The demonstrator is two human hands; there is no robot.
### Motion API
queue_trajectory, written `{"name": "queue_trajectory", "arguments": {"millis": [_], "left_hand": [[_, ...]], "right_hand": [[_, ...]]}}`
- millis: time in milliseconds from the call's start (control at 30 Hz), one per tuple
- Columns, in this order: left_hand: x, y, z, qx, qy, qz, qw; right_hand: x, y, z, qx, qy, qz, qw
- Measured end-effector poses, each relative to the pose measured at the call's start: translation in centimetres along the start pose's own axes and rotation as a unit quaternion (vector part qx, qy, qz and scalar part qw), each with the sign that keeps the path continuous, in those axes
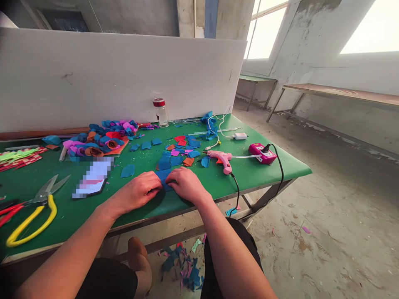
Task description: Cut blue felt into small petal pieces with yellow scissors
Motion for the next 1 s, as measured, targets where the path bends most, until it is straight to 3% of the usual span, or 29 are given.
{"name": "queue_trajectory", "arguments": {"millis": [767,1000], "left_hand": [[0.19,0.06,-0.14,0.017,-0.005,0.017,1.0],[0.6,-0.1,-0.98,0.01,0.038,0.017,0.999]], "right_hand": [[0.1,-0.05,0.31,0.012,-0.002,0.003,1.0],[-0.12,-0.04,0.2,0.013,-0.015,0.012,1.0]]}}
Point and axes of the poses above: each hand's wrist, its own y-axis towards the middle knuckle, its own x-axis out of the back of the hand, z = x × y, the point moved 1 cm from there along y, towards the middle knuckle, and after that the axes turned 10 degrees about -y, right-handed, at the moved point
